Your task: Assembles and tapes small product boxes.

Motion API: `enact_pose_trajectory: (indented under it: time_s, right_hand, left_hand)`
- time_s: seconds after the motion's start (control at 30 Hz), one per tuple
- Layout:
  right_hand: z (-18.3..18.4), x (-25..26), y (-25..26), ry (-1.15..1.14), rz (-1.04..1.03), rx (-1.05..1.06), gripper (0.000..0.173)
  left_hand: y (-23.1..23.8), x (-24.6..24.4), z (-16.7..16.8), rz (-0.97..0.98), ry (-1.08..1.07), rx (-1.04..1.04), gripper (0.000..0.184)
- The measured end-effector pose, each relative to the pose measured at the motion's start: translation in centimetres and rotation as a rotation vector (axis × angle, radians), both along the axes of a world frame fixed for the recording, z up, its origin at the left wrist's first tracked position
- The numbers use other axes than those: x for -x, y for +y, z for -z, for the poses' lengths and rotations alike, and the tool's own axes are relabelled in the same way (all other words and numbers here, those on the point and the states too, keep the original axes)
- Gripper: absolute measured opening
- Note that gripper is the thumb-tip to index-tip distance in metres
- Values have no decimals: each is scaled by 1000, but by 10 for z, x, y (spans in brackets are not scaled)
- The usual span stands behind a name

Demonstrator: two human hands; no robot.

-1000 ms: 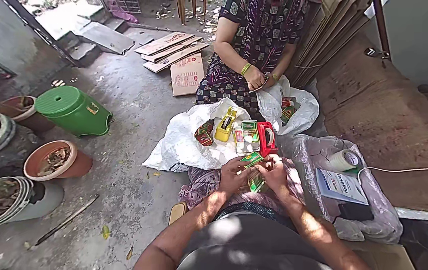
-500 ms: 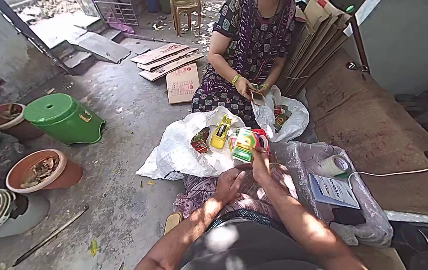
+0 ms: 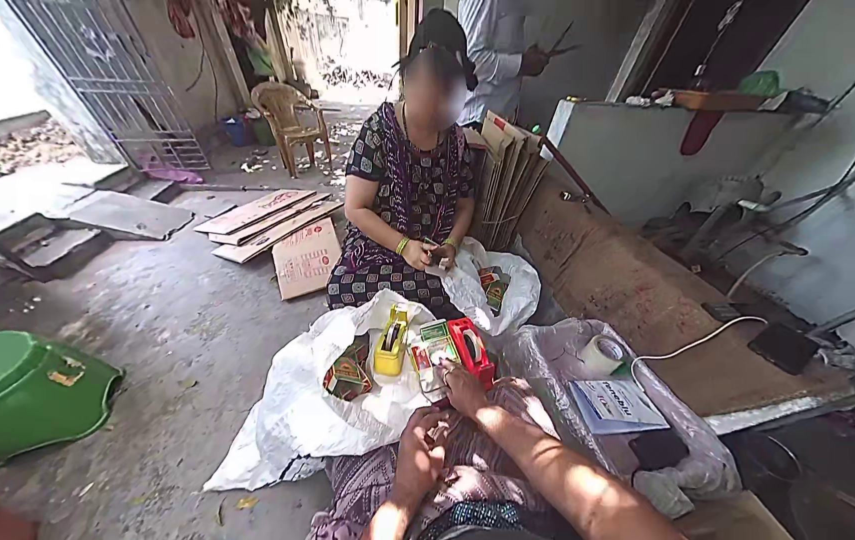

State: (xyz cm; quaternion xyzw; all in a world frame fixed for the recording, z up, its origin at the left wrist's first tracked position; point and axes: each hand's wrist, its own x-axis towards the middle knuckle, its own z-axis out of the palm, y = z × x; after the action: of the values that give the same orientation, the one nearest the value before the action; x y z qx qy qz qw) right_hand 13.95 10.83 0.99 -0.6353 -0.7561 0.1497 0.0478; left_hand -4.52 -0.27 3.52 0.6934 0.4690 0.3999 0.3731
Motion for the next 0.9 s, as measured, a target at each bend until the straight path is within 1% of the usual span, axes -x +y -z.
enact_pose_trajectory:
  time_s: [0.07, 0.13, 0.27, 0.33, 0.37, 0.4, 0.47, 0.57, 0.6, 0.67, 0.7, 0.73, 0.8, 0.83, 0.87, 0.9]
  right_hand:
    - [8, -1, 4, -55, -72, -17, 32]
    - [11, -1, 2, -70, -128, -61, 32]
    - [25, -10, 0, -50, -203, -130, 37]
    - [15, -9, -5, -69, -193, -97, 39]
    - [8, -8, -8, -79, -178, -113, 36]
    - [7, -8, -10, -79, -161, -186, 31]
    - [15, -13, -7, -43, -112, -453, 24]
    - [8, -19, -4, 90, 39, -700, 13]
    - [2, -20, -6, 161, 95, -768, 12]
    - [-16, -17, -19, 383, 125, -941, 17]
    - [-26, -14, -29, 530, 76, -995, 19]
    - [-32, -12, -42, 640, 20, -996, 18]
    - [-38, -11, -74, 702, -101, -918, 17]
    - [-35, -14, -88, 701, -196, -872, 16]
    - [-33, -19, -100, 696, -288, -826, 17]
    - [-29, -24, -109, 673, -363, -790, 19]
  left_hand:
    - [0, 1, 4, -8, -43, -2, 29]
    - [-1, 2, 7, -10, -76, -2, 27]
    - [-1, 3, 2, -12, -107, 12, 24]
    - [-3, 3, -2, -2, -123, 44, 25]
    - [-3, 3, -3, 4, -130, 66, 25]
    - [-2, 3, -4, 6, -132, 77, 25]
    - [-3, 3, -3, 9, -126, 89, 25]
    - [-4, 4, -1, 4, -166, 123, 25]
    - [-4, 5, -1, 2, -196, 160, 25]
    - [-3, 6, -6, -11, -335, 272, 33]
    - [-1, 6, -8, -6, -460, 356, 40]
    - [1, 7, -9, 13, -599, 440, 46]
    - [4, 7, -12, 7, -871, 557, 50]
    - [5, 7, -14, -52, -976, 602, 48]
    - [5, 8, -16, -137, -1036, 632, 46]
    - [6, 9, -18, -218, -1042, 635, 42]
